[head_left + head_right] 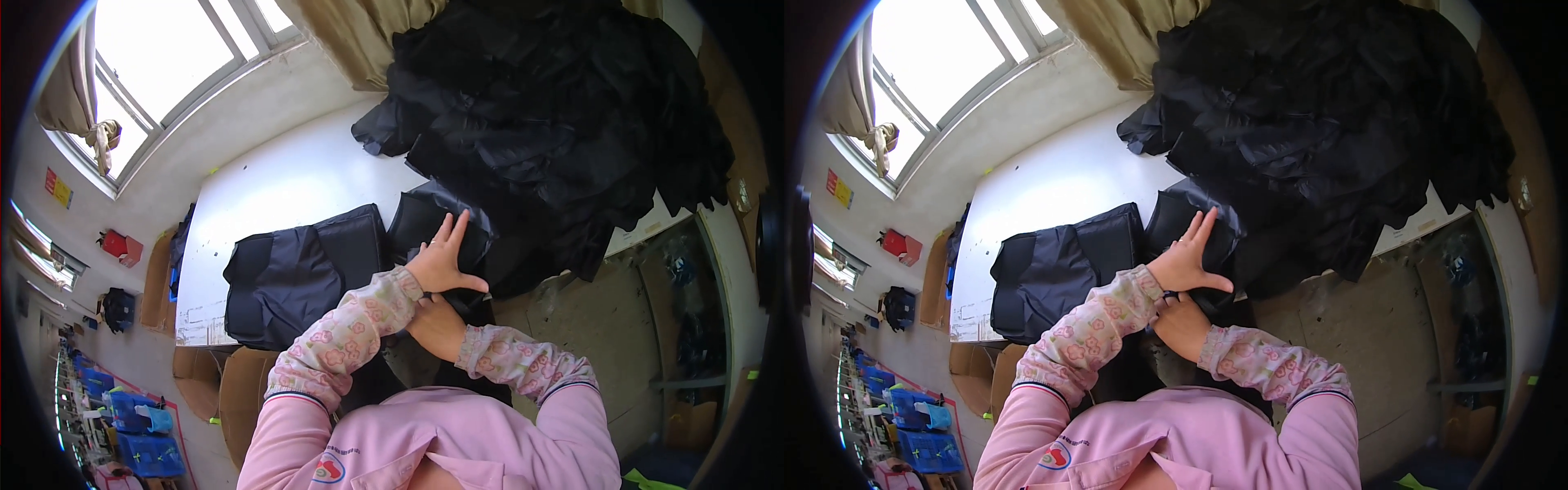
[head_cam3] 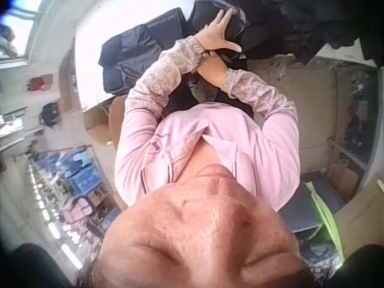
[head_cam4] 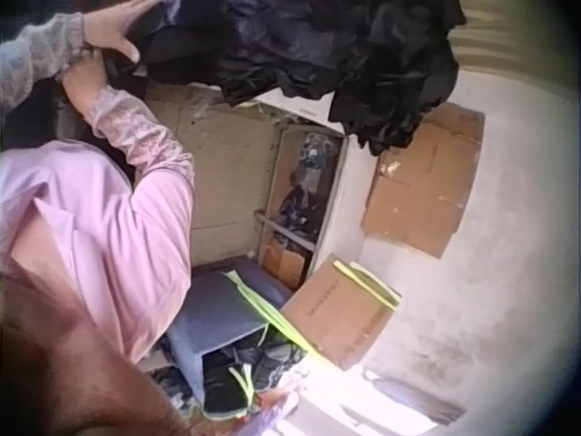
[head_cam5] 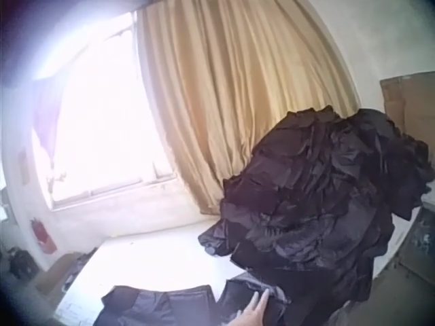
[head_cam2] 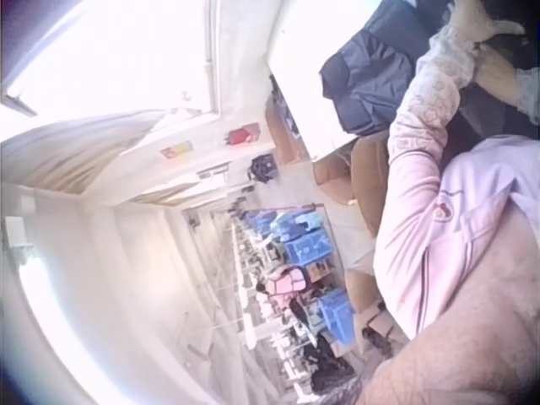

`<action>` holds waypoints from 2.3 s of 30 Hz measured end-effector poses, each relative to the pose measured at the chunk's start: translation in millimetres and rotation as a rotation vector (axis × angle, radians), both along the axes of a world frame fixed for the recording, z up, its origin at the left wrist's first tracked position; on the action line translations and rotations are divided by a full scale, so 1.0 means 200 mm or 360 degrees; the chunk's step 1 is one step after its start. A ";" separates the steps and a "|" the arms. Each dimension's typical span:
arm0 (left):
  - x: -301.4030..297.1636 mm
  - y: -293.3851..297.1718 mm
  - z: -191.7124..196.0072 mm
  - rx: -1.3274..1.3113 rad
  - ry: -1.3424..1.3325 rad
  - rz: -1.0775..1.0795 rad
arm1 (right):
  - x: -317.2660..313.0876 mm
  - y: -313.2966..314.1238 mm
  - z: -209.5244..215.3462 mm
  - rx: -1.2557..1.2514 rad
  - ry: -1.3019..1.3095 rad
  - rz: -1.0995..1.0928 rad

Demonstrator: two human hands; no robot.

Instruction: Inspecting and sorting black fabric garment pieces in a manufacturing facility.

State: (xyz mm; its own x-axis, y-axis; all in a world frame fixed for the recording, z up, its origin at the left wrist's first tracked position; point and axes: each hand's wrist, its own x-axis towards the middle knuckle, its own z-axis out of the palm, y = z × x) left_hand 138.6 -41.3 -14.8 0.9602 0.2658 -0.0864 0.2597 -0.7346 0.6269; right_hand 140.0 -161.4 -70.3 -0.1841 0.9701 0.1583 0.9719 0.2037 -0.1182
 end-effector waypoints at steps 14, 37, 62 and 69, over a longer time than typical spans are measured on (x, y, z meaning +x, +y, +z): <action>-0.24 0.17 -0.03 -0.1807 -0.0740 0.0873 | 0.52 -0.17 0.33 0.0639 0.0334 -0.1152; -0.51 0.01 0.22 -0.2165 -0.0638 -0.0132 | 0.88 -0.14 0.57 -0.0100 0.0935 -0.0300; -0.49 0.19 0.27 -0.1672 -0.0926 0.0649 | 0.43 -0.26 0.84 0.0525 0.0641 -0.0200; -0.54 0.27 0.06 -0.1650 -0.0777 0.0804 | 0.58 -0.24 1.06 0.0606 0.1092 -0.0418</action>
State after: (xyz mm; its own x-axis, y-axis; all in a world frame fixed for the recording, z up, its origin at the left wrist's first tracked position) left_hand 30.5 11.8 -2.8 0.7615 0.6330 -0.1391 -0.0536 0.2754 0.9598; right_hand 255.2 -210.3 142.7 0.2985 0.8252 0.4795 0.7303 0.1260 -0.6714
